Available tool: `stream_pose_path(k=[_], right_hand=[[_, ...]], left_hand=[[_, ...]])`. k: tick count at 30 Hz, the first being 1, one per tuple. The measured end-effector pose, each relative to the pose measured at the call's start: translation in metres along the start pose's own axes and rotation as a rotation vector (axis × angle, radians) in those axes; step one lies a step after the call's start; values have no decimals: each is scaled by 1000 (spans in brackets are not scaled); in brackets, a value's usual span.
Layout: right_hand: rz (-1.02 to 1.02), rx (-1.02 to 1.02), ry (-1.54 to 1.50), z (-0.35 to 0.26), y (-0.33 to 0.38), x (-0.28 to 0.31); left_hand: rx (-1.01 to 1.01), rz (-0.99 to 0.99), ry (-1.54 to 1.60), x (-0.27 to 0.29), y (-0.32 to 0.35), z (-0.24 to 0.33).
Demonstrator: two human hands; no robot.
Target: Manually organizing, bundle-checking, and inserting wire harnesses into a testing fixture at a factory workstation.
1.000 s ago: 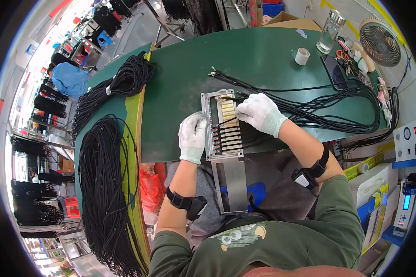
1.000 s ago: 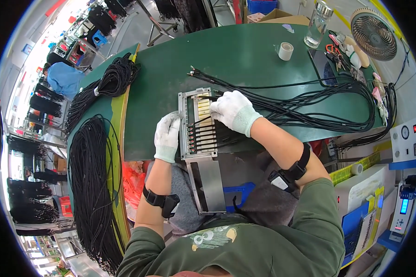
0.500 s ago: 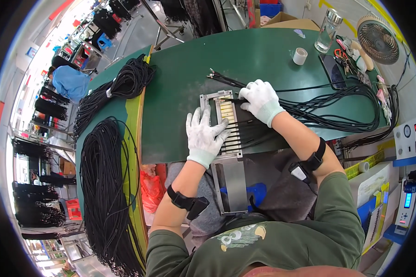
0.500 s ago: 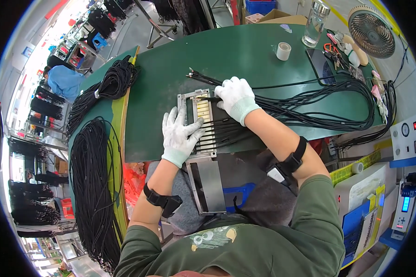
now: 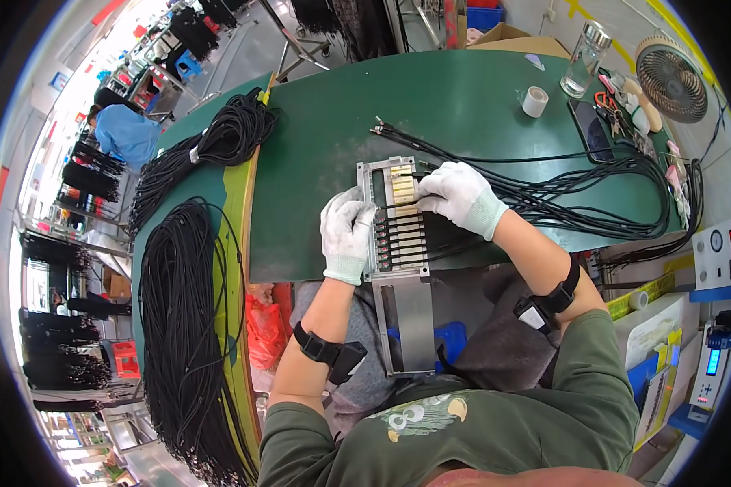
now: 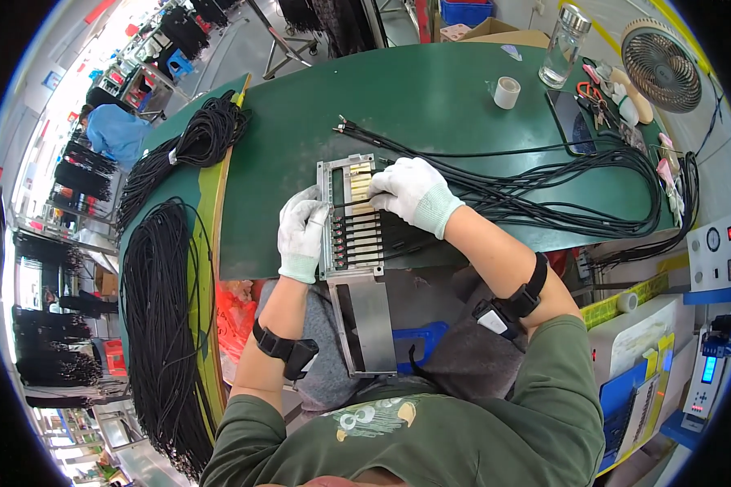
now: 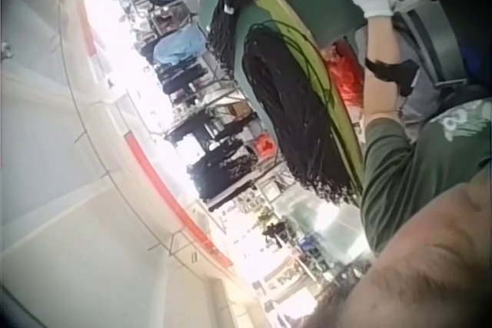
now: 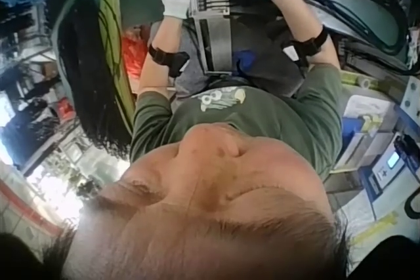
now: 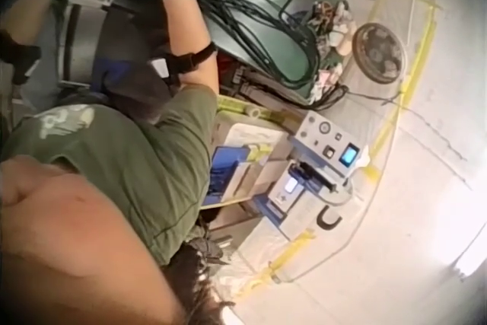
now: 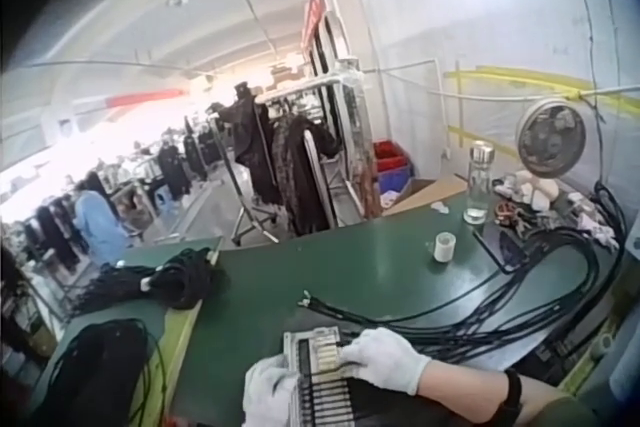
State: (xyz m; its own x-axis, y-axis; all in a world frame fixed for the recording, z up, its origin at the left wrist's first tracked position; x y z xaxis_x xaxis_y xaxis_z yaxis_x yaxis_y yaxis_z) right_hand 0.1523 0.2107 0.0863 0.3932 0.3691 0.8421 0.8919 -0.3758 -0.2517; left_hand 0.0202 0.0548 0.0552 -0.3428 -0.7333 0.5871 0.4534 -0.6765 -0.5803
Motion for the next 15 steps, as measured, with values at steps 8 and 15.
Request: stream_pose_path(k=[8, 15], right_hand=[[66, 38, 72, -9, -2, -5], [102, 58, 182, -13, -4, -9]], left_hand=[[119, 8, -24, 3, 3, -18], [121, -9, 27, 1, 3, -22]])
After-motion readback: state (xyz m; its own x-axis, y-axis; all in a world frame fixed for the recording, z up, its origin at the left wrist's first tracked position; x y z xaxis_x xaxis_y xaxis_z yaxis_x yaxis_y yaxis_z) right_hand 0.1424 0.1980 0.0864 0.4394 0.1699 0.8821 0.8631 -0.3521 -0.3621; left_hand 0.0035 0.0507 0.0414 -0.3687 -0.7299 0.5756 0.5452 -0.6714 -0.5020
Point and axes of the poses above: each hand's wrist, its own y-axis away from the middle knuckle, its own x-axis out of the back of the hand, z = x × y, the point moved 7 cm from there along -y, towards the middle knuckle, and after that the axes turned 11 degrees about -x, right-handed, at the moved point
